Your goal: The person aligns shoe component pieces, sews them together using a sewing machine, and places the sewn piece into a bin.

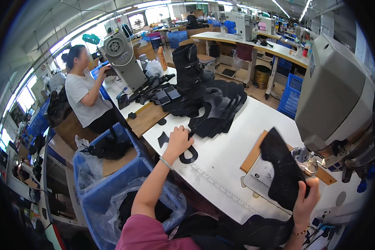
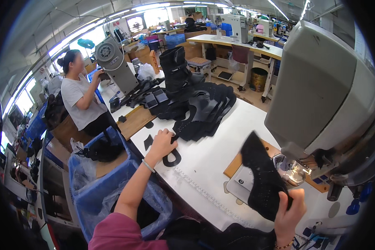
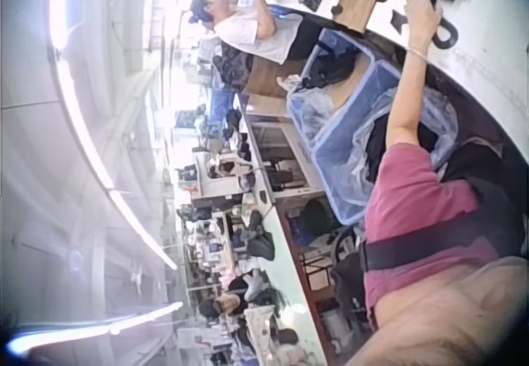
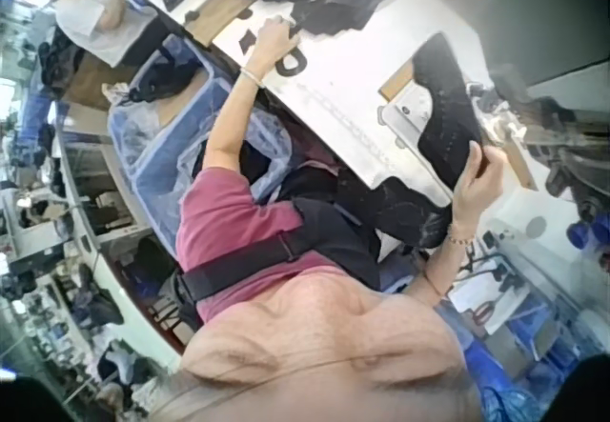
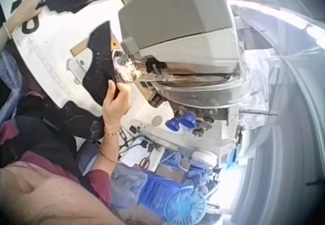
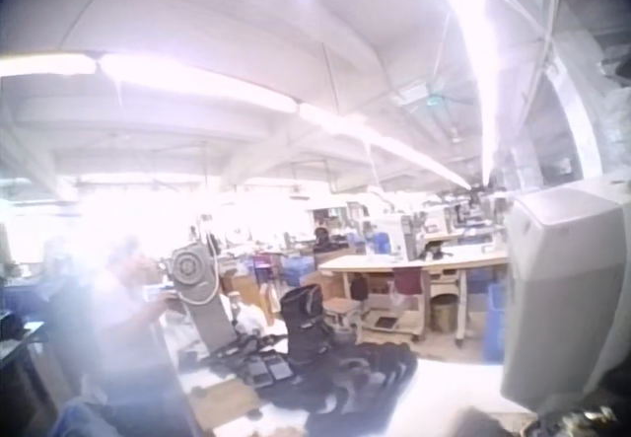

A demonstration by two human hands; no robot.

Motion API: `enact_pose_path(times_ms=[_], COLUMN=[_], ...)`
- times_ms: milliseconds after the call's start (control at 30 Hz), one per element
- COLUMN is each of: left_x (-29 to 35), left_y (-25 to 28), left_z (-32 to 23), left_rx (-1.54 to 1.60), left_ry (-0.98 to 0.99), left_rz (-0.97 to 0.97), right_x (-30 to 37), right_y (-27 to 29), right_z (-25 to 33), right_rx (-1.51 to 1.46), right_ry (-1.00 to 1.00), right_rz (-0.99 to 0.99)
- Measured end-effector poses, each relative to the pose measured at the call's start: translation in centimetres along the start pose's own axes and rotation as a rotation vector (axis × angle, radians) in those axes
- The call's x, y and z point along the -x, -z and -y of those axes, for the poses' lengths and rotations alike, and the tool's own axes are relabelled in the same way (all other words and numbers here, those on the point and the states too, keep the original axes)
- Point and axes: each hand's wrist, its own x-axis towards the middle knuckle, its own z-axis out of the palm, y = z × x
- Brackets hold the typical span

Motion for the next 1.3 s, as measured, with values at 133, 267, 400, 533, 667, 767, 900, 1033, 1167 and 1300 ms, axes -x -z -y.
enact_pose_path(times_ms=[133,267,400,533,667,767,900,1033,1167,1300], left_x=[-0.4,0.5,2.1,3.0,4.5,5.2,8.5,10.2,11.2,11.1], left_y=[2.5,2.7,4.8,9.4,12.7,11.7,11.1,7.3,4.4,4.8], left_z=[1.5,8.2,8.9,6.1,2.0,-7.1,-20.1,-25.0,-26.4,-24.9], left_rx=[-0.146,0.188,1.213,1.718,1.784,1.308,1.463,1.612,1.361,0.948], left_ry=[-0.024,0.212,0.527,0.44,0.138,-0.069,0.069,0.109,-0.062,-0.276], left_rz=[0.231,0.177,-0.082,-0.565,-0.343,-0.193,0.654,0.624,0.215,0.099], right_x=[0.4,1.2,-0.1,-2.2,-1.8,0.0,0.7,0.3,1.2,0.9], right_y=[3.0,5.5,6.8,6.2,1.3,-1.9,-4.5,-4.1,-3.2,-2.0], right_z=[-0.5,-0.6,3.2,7.2,6.7,3.2,1.1,0.9,-0.6,-1.4], right_rx=[0.191,0.025,0.075,0.029,0.197,0.129,-0.139,-0.676,-0.809,-0.445], right_ry=[0.43,0.496,0.527,0.505,0.361,0.0,-0.258,-0.623,-0.905,-0.271], right_rz=[-0.235,-0.178,-0.216,-0.216,-0.211,-0.023,0.088,0.119,-0.059,0.386])
